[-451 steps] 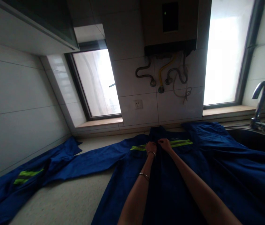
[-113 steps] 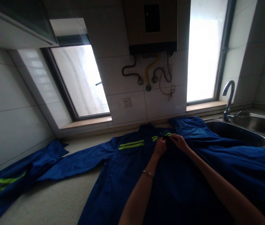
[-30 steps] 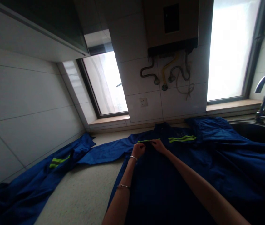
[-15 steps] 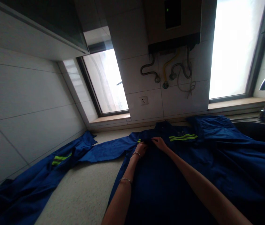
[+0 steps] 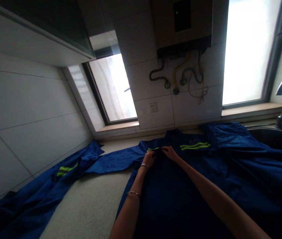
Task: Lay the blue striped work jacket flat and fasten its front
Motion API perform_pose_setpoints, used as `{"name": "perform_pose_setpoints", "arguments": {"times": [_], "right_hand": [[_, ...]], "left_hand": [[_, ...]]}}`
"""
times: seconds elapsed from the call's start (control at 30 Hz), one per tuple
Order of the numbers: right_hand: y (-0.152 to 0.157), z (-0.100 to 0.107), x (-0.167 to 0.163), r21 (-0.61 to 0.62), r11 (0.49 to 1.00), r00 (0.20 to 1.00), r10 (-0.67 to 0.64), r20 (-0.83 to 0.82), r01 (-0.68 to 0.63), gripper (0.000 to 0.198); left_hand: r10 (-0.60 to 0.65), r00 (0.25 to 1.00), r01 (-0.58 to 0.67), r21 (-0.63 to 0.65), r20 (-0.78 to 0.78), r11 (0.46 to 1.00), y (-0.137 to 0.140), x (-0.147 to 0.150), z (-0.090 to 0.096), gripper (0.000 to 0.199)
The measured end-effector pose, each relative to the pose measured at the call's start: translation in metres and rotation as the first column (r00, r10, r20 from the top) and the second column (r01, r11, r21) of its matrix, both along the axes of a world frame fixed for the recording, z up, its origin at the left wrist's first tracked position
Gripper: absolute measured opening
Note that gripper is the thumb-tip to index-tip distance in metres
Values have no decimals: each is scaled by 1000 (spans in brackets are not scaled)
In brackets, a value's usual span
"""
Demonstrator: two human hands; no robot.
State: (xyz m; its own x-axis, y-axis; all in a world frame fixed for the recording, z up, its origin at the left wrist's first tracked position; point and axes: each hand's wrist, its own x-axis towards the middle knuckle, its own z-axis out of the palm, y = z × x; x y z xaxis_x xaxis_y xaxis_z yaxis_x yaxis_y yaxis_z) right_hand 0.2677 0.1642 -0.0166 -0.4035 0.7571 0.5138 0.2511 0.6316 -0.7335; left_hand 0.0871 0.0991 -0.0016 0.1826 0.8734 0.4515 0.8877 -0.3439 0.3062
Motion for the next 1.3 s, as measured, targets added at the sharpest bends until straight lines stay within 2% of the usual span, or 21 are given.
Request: {"name": "perform_pose_setpoints", "arguments": {"times": [0.13, 0.23, 0.4, 0.67, 0.83, 1.03, 1.1, 1.23, 1.3], "right_hand": [[-4, 1, 0, 4, 999, 999, 35, 15, -35, 28], [-4, -1, -1, 4, 998, 998, 66, 13, -66, 29], [-2, -7, -2, -8, 995, 995, 100, 4, -100, 29], [-6, -8, -4, 47, 991, 992, 125, -1, -125, 28], [-11, -6, -5, 95, 991, 994, 92, 51, -97, 23], [-21, 0, -2, 231, 973, 971, -48, 236, -8, 25], [-24, 3, -1, 256, 967, 956, -74, 285, -1, 24], [-33, 13, 1, 325, 946, 929, -124, 348, 4, 20], [-38, 18, 1, 370, 929, 906, -155, 393, -2, 20]], "left_hand": [[-4, 999, -2, 136, 40, 991, -5, 7, 2, 9], [25, 998, -34, 193, 49, 981, -8, 12, 2, 8], [43, 999, -49, 227, 31, 973, -10, 15, 3, 6], [70, 997, -67, 208, -8, 976, -10, 17, 3, 5], [116, 993, -116, 155, 5, 981, -8, 16, 0, 6], [102, 994, -107, 113, 49, 988, -6, 14, -1, 6], [94, 994, -100, 137, 49, 986, -7, 15, 0, 8], [83, 996, -74, 252, -25, 965, -15, 19, 5, 33], [69, 991, -34, 285, -115, 958, -18, 21, 8, 30]]}}
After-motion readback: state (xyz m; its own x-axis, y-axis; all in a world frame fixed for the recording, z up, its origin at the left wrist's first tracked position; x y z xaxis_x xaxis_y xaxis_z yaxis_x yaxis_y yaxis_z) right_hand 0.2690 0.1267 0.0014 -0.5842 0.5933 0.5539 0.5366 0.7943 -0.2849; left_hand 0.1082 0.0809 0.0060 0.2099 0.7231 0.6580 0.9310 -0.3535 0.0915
